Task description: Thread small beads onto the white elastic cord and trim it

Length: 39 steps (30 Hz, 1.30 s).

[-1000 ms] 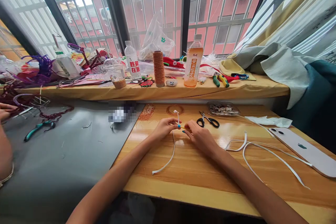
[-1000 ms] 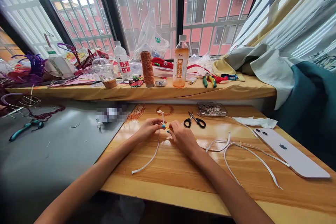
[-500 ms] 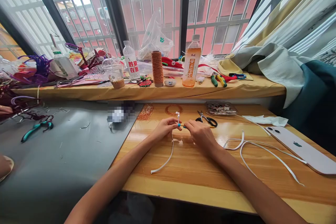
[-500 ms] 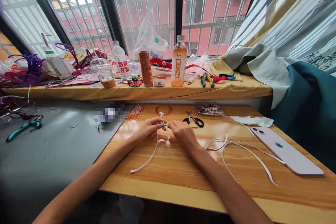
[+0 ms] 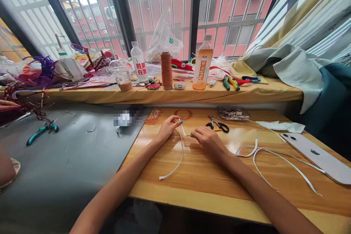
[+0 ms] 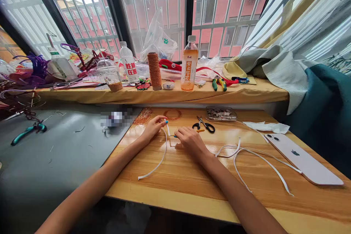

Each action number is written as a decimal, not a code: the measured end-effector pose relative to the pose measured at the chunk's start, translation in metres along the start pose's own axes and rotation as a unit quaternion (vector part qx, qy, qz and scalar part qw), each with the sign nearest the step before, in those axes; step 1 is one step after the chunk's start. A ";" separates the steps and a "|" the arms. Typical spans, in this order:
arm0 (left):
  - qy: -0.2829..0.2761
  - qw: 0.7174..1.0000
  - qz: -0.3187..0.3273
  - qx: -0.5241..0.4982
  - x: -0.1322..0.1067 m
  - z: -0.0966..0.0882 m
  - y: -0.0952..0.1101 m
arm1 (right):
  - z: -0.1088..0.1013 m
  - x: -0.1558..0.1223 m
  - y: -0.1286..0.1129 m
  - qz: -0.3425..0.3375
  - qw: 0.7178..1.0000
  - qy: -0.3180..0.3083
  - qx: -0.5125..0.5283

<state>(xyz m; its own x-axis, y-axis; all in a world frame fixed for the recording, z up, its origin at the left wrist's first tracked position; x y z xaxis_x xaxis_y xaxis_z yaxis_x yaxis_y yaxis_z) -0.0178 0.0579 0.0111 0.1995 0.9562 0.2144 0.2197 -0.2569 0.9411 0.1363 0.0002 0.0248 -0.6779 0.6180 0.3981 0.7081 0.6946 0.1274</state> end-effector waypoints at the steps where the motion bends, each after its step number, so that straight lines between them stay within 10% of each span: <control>1: 0.000 1.000 0.001 0.002 0.000 -0.001 0.000 | 0.000 0.000 0.000 -0.005 1.000 -0.003 0.005; 12: 0.035 0.998 -0.005 -0.046 0.002 -0.007 -0.007 | 0.006 -0.001 -0.011 -0.045 0.992 -0.090 0.076; 39: 0.079 0.986 -0.013 -0.149 -0.003 -0.002 -0.007 | 0.003 0.000 -0.018 -0.007 0.998 0.059 -0.007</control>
<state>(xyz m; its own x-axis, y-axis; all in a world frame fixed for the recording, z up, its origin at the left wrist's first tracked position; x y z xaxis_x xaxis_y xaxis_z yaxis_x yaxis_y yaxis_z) -0.0217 0.0575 0.0045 0.0416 0.9779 0.2050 -0.0715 -0.2017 0.9768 0.1229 -0.0114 0.0196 -0.6607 0.5602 0.4997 0.7019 0.6969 0.1468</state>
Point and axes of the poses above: each hand's wrist, its own x-axis towards the middle knuckle, its own z-axis out of the palm, y = z × x, the point moved 4 cm from there along x, towards the middle knuckle, and after that the axes turned 6 degrees about -y, right-handed, at the moved point
